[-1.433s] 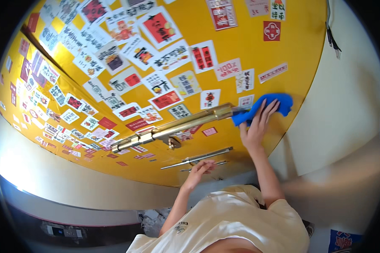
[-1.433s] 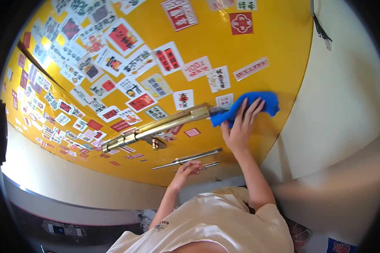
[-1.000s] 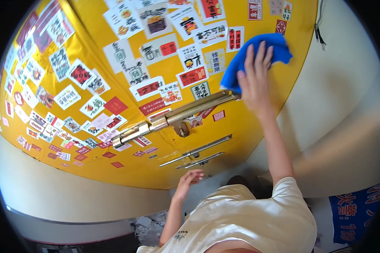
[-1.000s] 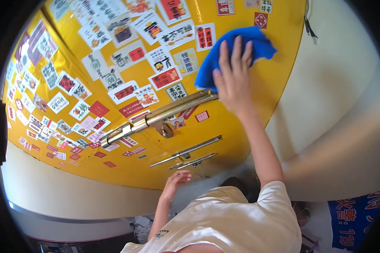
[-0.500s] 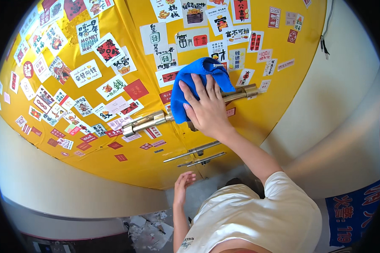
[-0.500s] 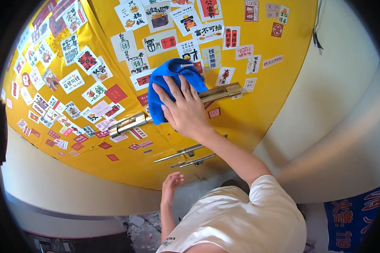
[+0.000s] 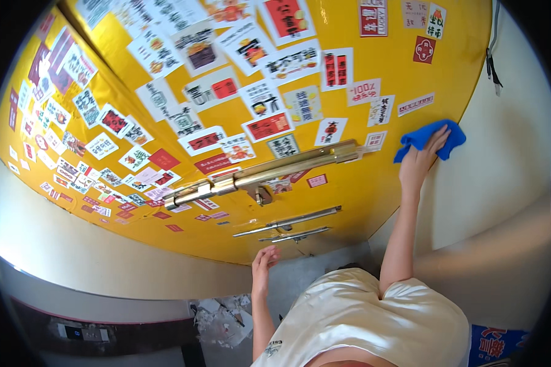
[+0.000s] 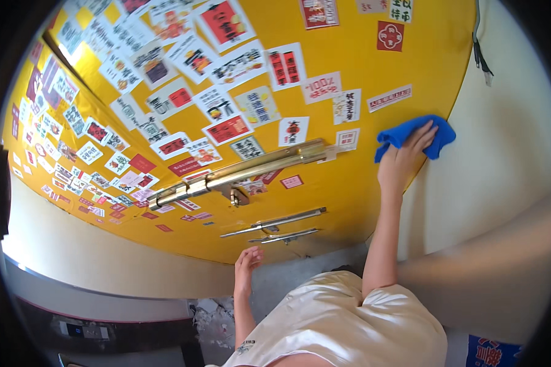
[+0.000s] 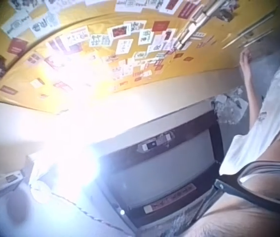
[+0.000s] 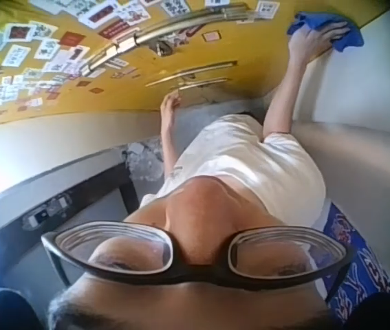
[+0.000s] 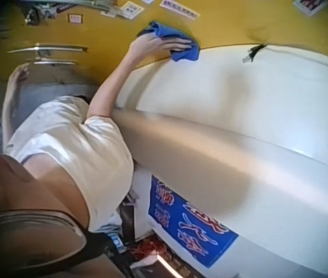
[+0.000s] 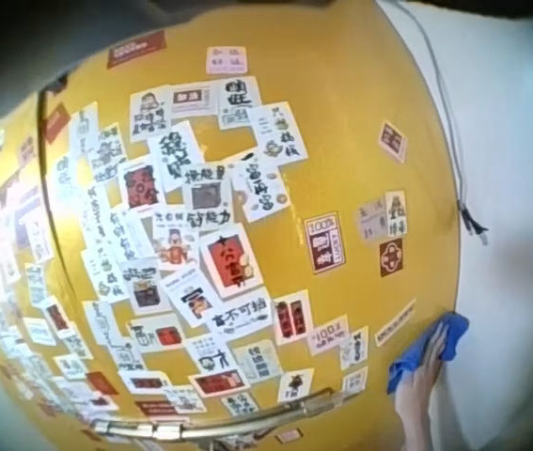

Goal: Wiping a yellow door covered in stickers and an adjacent white wall with a blue cloth.

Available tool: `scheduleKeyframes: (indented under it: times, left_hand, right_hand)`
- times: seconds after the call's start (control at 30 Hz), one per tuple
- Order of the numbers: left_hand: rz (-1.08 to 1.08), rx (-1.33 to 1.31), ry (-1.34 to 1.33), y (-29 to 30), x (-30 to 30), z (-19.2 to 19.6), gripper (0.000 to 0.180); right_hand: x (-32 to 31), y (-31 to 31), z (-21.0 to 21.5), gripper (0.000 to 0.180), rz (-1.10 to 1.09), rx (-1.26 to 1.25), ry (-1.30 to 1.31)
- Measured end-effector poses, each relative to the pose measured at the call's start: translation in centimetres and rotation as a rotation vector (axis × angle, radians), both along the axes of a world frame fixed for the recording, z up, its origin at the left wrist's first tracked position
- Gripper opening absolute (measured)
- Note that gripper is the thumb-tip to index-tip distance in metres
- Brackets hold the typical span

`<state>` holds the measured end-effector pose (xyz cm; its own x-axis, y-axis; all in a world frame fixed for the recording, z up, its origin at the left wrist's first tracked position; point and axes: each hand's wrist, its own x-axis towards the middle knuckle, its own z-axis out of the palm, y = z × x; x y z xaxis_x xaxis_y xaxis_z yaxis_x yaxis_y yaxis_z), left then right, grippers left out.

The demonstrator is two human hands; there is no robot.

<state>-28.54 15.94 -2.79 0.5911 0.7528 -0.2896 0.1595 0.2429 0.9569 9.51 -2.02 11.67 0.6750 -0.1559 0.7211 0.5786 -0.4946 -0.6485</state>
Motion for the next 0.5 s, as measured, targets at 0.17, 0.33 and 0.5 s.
scheduleKeyframes:
  times: [0.17,0.33,0.5]
  left_hand:
    - [-0.065,0.032,-0.023,-2.0,5.7,1.6,0.031]
    - [-0.076,0.125,-0.090,-2.8,10.2,3.9,0.028]
    - [0.054,0.309,-0.277,-4.4,13.5,6.7,0.025]
  right_hand:
    - [1.8,-3.0,-5.8,0.071,0.018,-0.154,0.050]
    - [2.2,-4.3,-8.4,0.071,0.117,-0.208,0.026]
    - [2.2,-4.9,-9.0,0.071,0.204,-0.182,0.047]
